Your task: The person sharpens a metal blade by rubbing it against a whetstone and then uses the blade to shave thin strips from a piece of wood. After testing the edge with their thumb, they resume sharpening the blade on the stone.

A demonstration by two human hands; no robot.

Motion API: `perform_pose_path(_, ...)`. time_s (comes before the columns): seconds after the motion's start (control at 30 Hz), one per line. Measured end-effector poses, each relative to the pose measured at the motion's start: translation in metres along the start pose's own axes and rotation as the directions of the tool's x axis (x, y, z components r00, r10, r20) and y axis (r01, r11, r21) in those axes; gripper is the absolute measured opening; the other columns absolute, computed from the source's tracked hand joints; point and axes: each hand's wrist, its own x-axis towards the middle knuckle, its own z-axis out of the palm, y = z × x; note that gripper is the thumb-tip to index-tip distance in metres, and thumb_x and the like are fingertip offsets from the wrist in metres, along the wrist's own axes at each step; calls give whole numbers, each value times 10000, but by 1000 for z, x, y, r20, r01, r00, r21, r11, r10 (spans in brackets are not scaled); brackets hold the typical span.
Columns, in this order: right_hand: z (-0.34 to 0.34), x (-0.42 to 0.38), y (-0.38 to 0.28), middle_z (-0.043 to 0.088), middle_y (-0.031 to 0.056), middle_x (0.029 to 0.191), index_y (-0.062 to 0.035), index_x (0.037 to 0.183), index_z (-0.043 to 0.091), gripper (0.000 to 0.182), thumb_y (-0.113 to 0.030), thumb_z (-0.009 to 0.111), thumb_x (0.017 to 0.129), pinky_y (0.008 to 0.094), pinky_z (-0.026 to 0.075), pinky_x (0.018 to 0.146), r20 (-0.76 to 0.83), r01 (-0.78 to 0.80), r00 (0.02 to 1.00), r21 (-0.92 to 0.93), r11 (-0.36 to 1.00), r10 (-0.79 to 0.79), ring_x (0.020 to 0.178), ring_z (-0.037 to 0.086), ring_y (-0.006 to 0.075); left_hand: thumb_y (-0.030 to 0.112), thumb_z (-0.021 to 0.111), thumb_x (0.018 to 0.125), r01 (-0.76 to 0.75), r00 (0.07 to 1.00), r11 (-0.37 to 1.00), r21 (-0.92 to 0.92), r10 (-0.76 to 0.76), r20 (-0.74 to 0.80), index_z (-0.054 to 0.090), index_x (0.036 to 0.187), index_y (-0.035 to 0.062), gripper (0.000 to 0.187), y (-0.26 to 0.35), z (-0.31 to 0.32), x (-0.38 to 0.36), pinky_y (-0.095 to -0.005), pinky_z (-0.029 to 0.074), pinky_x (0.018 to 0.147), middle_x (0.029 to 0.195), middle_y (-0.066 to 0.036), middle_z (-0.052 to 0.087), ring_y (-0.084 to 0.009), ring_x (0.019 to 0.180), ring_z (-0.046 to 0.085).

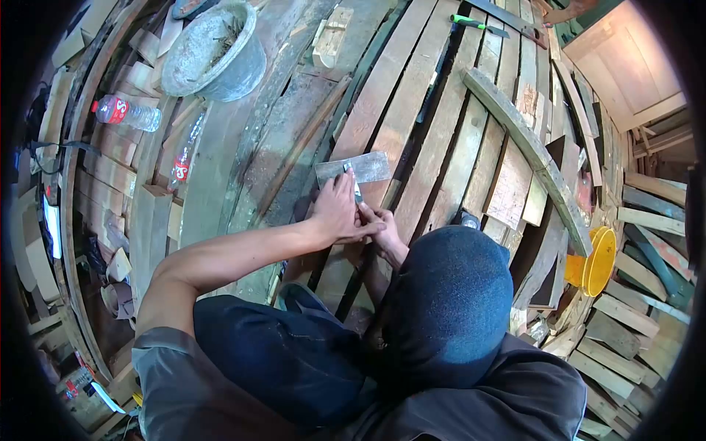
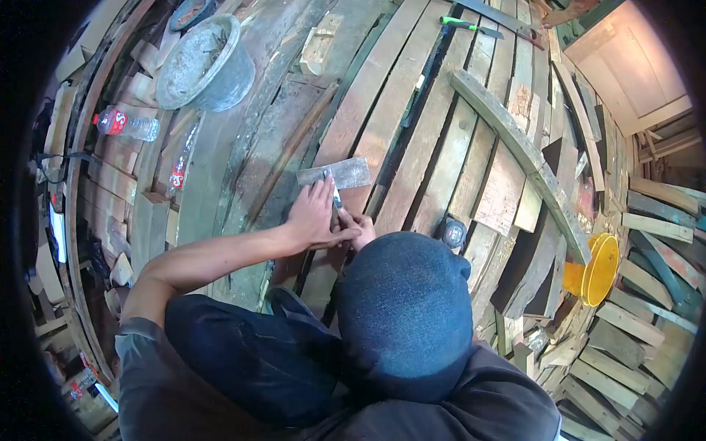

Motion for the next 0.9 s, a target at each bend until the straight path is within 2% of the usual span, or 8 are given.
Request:
perform_pose_path(0.1,1,7,-24,622,61,649,16,817,654,368,-324,617,954,269,451,449,65,27,997,3,1000,-27,513,590,143,880,304,764,38,960,998,41,-25,-278,301,1334,-264,1278,-9,24,13,-374,354,925,1405,-359,382,-337,1161,452)
perform_pose_path(0.13,5,11,-28,626,60,648,14,809,657,362,-319,628,947,269,444,446,98,34,994,127,991,-47,507,586,142,875,300,770,42,974,999,24,-35,-223,306,1336,-259,1267,-12,12,16,-382,354,930,1412,-355,380,-340,1180,448)
perform_pose_path(0.23,9,-4,-19,641,47,729,3,864,654,340,-320,613,958,251,432,458,-20,-46,999,-17,999,46,560,588,127,878,299,766,46,996,999,10,-45,-70,305,1348,-247,1267,0,8,7,-394,353,943,1417,-340,384,-342,1196,440)
perform_pose_path(0.37,-6,-2,-9,666,32,802,16,944,677,340,-317,615,958,232,445,544,102,-69,992,-24,997,71,627,580,92,887,306,755,13,994,1000,4,-12,-111,317,1351,-238,1273,-2,15,-1,-396,365,930,1424,-329,380,-332,1171,448)
perform_pose_path(0.5,10,11,-17,652,24,773,27,944,686,362,-326,610,961,234,442,547,41,41,998,4,999,-41,647,576,87,876,326,761,83,985,988,-128,-101,-139,312,1370,-218,1251,-9,4,13,-399,374,931,1451,-316,351,-341,1173,448)
perform_pose_path(0.67,7,-9,-15,644,21,761,28,943,692,374,-339,621,954,242,442,548,-48,-46,998,-125,991,41,625,562,88,845,358,781,60,995,994,-95,-52,81,291,1380,-213,1217,1,-3,0,-470,351,1022,1468,-325,319,-394,1255,412)
perform_pose_path(0.8,6,9,-22,643,11,759,25,967,685,341,-308,609,963,245,451,557,17,46,999,-5,999,-45,628,574,90,850,337,781,106,986,983,-148,-123,-109,285,1385,-210,1221,-9,4,18,-464,340,1026,1466,-332,316,-400,1270,401)
perform_pose_path(0.9,11,0,-15,670,25,846,44,1049,679,359,-297,598,971,252,483,649,2,39,999,-75,996,-39,728,597,86,907,205,751,91,995,991,95,-94,29,243,1417,-190,1284,2,3,9,-363,331,961,1512,-298,273,-316,1267,387)
